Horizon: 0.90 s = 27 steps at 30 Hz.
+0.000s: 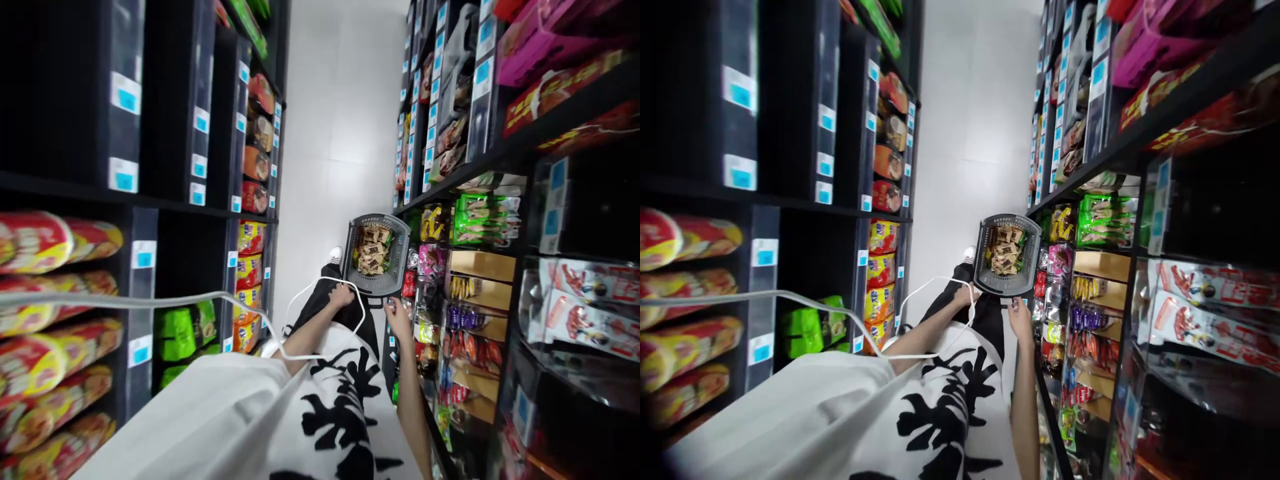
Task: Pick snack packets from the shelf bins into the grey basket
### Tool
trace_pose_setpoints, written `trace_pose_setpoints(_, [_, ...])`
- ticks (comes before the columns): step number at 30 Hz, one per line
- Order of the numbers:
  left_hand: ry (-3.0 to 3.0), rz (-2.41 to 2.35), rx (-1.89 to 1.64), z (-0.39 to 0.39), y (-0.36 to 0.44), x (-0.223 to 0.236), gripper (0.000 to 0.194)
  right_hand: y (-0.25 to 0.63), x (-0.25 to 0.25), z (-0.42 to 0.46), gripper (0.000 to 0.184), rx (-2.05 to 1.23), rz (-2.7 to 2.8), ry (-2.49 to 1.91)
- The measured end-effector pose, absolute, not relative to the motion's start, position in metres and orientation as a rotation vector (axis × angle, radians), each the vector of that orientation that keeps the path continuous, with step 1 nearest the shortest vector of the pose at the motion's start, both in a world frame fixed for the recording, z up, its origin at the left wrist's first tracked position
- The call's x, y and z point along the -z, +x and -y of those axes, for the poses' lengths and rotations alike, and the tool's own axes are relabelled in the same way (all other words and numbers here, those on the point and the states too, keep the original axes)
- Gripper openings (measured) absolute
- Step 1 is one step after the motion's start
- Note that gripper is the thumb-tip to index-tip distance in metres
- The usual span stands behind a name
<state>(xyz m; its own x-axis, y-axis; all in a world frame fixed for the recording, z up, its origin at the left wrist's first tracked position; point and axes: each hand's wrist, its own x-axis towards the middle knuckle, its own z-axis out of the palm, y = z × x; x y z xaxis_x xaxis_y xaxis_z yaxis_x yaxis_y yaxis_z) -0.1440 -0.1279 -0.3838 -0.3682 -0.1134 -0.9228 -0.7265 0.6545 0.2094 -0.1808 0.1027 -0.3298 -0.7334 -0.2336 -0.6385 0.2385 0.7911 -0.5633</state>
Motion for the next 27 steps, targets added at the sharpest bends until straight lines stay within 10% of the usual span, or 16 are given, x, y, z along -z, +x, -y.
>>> trace_pose_setpoints(14, [-0.624,-1.579,-0.295,0.195,-0.112,0.528,0.084,-0.164,0.529,-0.029,0.039,0.713,-2.081,0.625])
trace_pose_setpoints(27, [-0.429,-1.987,-0.187,0.213,-0.11,0.584,0.061,-0.259,0.731,-0.074,0.069,0.42,-2.288,0.223])
